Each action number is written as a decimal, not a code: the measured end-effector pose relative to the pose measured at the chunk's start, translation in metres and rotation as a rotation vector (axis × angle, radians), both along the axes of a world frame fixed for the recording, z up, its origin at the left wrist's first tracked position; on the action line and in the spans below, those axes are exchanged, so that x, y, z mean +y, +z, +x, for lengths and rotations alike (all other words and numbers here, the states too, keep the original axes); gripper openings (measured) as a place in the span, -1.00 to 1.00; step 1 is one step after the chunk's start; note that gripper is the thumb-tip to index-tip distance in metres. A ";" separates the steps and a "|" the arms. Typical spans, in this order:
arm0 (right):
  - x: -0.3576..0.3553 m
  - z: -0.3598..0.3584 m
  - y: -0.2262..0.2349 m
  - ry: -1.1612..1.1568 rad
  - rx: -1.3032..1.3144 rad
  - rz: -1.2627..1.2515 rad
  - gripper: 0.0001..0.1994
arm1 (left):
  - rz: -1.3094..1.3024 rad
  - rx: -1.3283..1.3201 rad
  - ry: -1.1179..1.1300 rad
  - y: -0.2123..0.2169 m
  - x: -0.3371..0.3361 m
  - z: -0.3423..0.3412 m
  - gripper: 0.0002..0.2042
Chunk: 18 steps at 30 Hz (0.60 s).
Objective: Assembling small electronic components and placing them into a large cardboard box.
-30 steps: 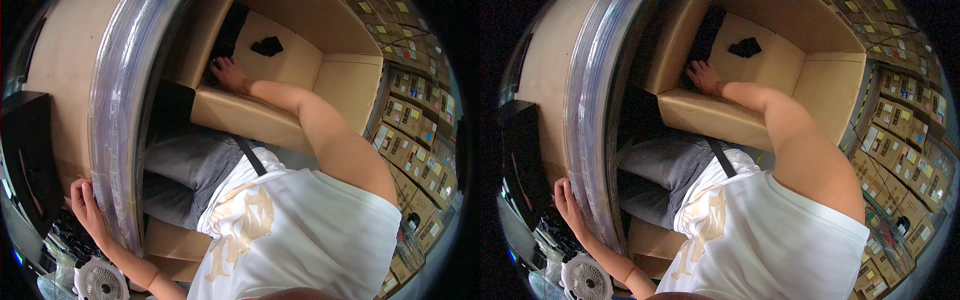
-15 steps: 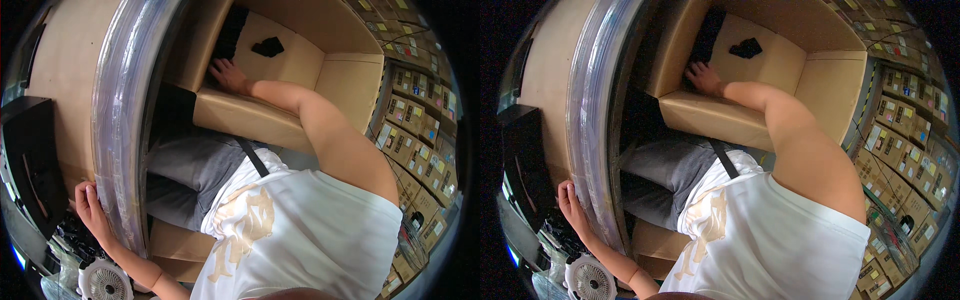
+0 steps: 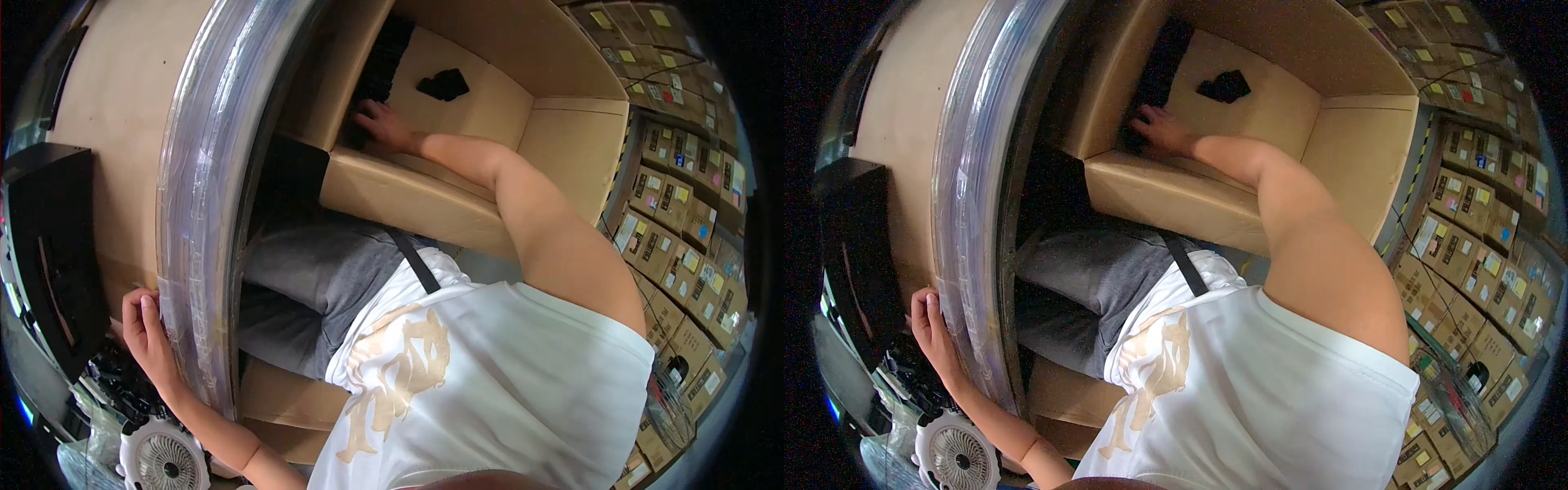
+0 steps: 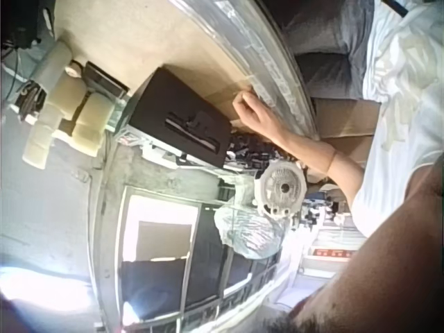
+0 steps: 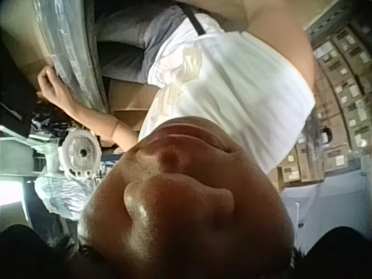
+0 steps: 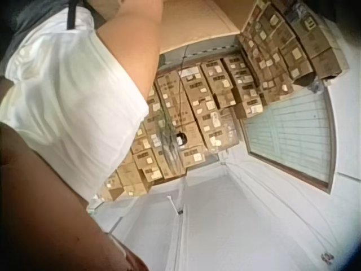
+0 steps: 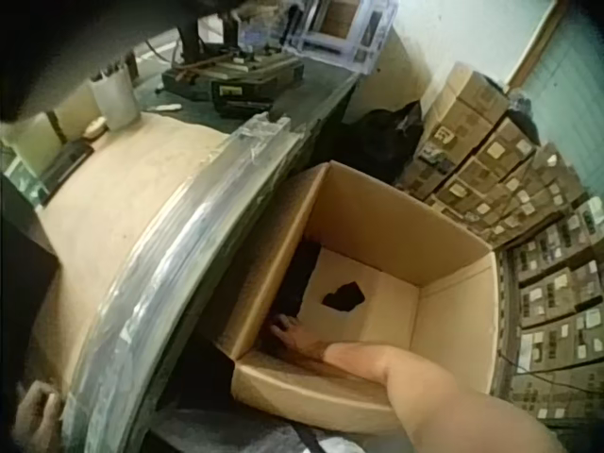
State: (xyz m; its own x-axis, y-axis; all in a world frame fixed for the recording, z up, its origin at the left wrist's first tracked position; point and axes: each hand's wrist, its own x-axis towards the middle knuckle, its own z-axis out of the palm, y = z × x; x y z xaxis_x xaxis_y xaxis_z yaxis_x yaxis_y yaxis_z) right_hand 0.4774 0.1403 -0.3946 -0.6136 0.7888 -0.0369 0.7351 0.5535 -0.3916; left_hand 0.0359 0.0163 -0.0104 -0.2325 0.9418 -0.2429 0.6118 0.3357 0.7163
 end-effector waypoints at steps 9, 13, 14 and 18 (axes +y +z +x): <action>0.006 0.017 0.010 0.115 0.104 -0.089 -0.22 | -0.006 -0.021 -0.001 0.000 -0.001 -0.001 -0.84; 0.016 0.014 0.000 0.177 0.005 -0.132 -0.36 | 0.004 0.022 -0.018 0.002 0.001 0.001 -0.84; 0.018 0.013 -0.003 0.178 0.006 -0.132 -0.36 | 0.004 0.022 -0.017 0.002 0.001 0.002 -0.84; 0.022 0.011 -0.014 0.329 -0.103 -0.043 -0.15 | -0.006 0.014 -0.010 0.002 0.004 0.006 -0.84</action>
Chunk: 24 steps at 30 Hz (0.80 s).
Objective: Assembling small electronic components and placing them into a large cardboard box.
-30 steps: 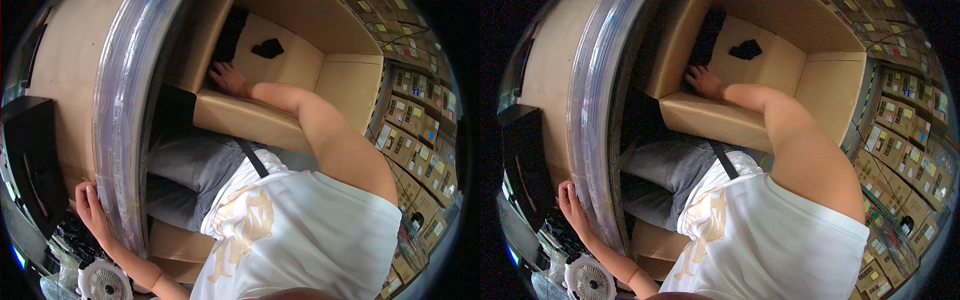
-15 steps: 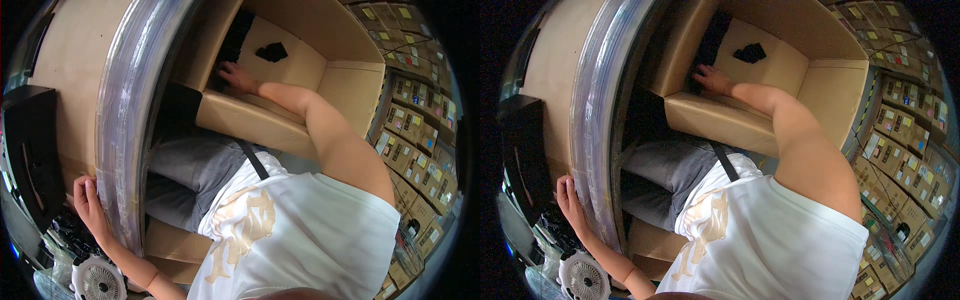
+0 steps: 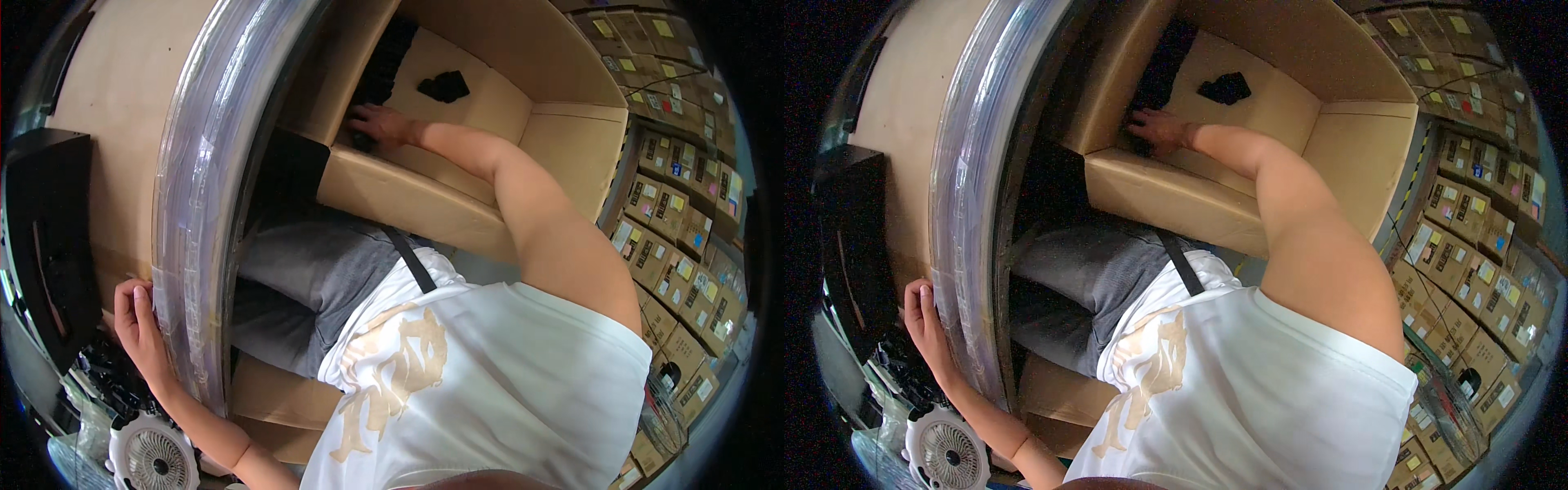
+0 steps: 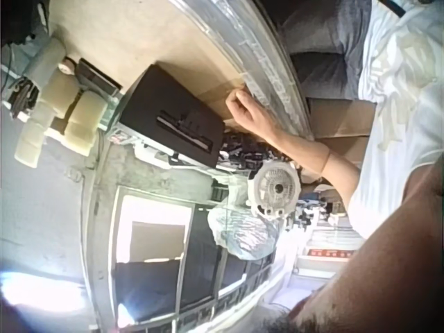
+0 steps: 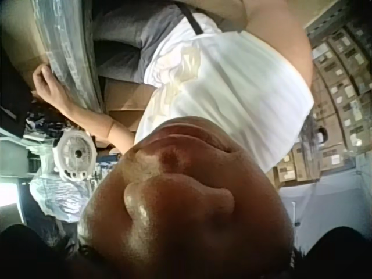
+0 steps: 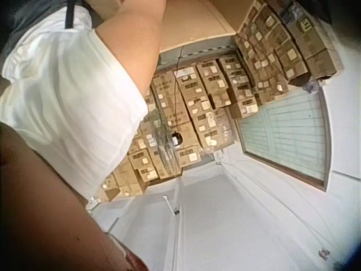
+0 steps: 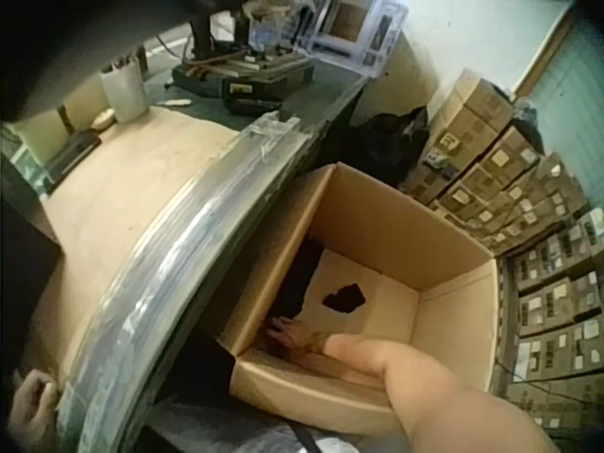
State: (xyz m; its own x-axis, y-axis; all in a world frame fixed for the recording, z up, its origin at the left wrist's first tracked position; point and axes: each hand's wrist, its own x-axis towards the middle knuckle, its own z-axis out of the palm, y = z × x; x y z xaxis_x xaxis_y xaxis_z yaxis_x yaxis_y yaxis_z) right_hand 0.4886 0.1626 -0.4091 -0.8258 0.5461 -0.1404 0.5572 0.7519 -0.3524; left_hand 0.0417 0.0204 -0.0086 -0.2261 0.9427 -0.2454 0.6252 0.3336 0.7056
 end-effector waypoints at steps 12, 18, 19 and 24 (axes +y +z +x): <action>-0.013 -0.001 0.029 -0.118 0.074 0.049 -0.39 | 0.008 -0.005 0.003 -0.001 -0.004 -0.003 -0.84; -0.021 -0.012 0.032 -0.250 0.048 0.279 -0.34 | -0.019 0.001 0.017 0.001 -0.004 -0.003 -0.83; -0.022 -0.014 0.032 -0.260 0.045 0.343 -0.33 | -0.019 -0.003 0.017 0.001 -0.004 -0.004 -0.83; -0.024 -0.016 0.008 -0.392 0.075 0.395 -0.25 | 0.004 -0.004 0.006 0.000 -0.002 -0.003 -0.83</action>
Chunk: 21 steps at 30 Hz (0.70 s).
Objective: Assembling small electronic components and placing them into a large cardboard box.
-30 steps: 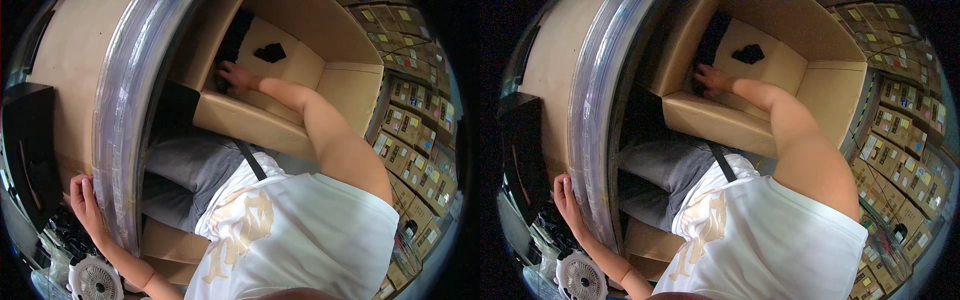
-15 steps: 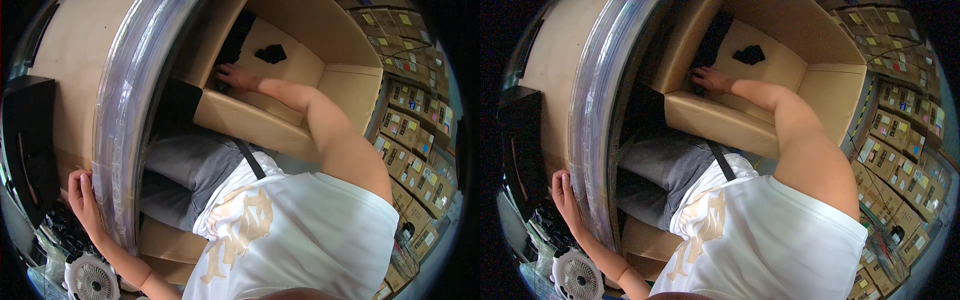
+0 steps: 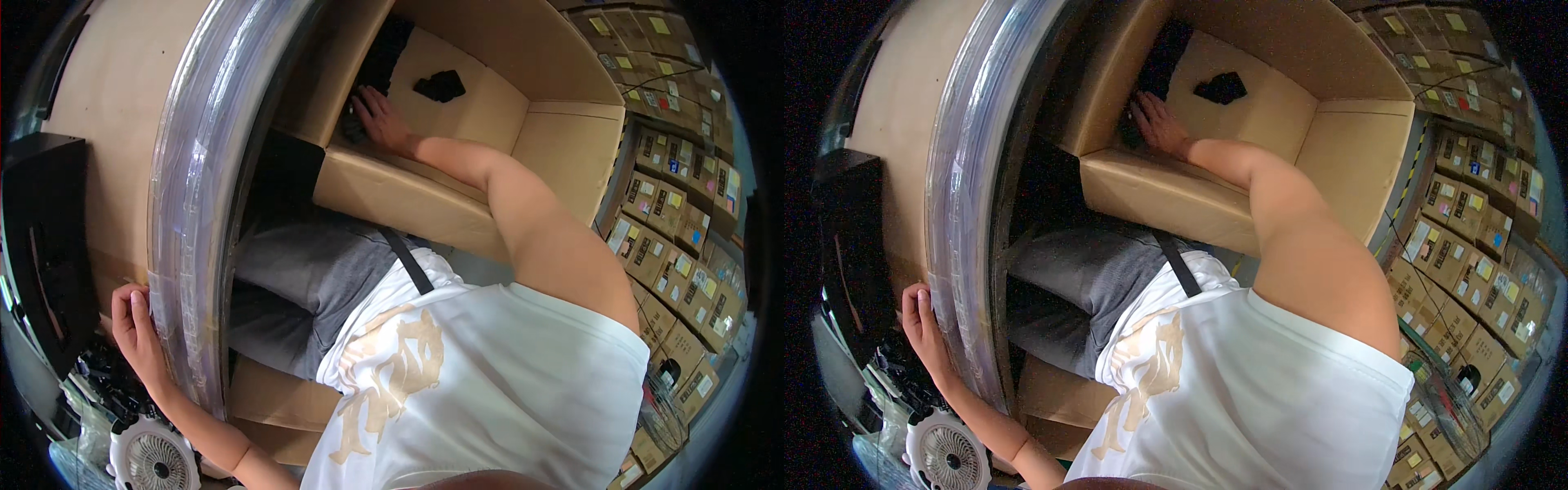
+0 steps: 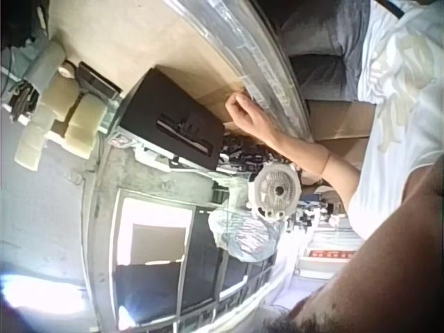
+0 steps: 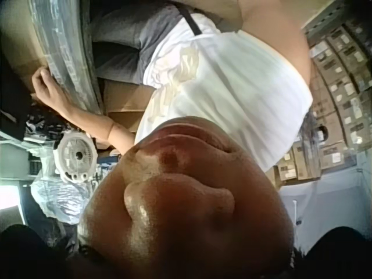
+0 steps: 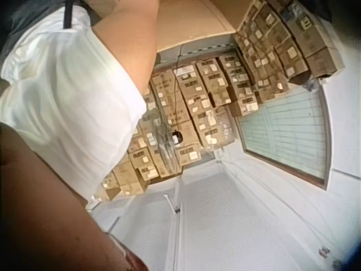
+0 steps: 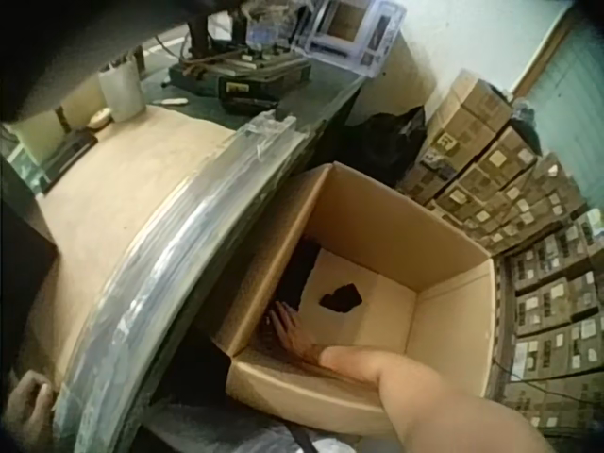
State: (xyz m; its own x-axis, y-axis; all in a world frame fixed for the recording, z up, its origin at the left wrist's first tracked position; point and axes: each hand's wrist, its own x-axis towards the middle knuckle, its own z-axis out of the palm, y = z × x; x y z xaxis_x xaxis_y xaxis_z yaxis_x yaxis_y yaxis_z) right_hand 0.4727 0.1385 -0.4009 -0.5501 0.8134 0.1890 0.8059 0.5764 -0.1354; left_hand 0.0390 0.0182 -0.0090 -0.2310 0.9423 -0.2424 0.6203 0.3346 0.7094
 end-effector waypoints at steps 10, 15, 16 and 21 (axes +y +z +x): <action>-0.002 -0.026 0.021 -0.084 0.080 -0.068 -0.21 | -0.004 0.010 0.016 -0.001 -0.004 -0.005 -0.83; 0.005 0.013 0.061 0.114 0.079 -0.132 -0.30 | -0.011 0.014 0.010 -0.004 -0.004 -0.011 -0.84; 0.004 0.029 0.064 0.171 0.072 -0.147 -0.32 | -0.014 0.009 0.006 -0.005 -0.004 -0.011 -0.84; 0.030 0.105 0.063 -0.367 -0.017 -0.080 -0.49 | -0.012 0.030 -0.001 -0.001 -0.005 -0.016 -0.84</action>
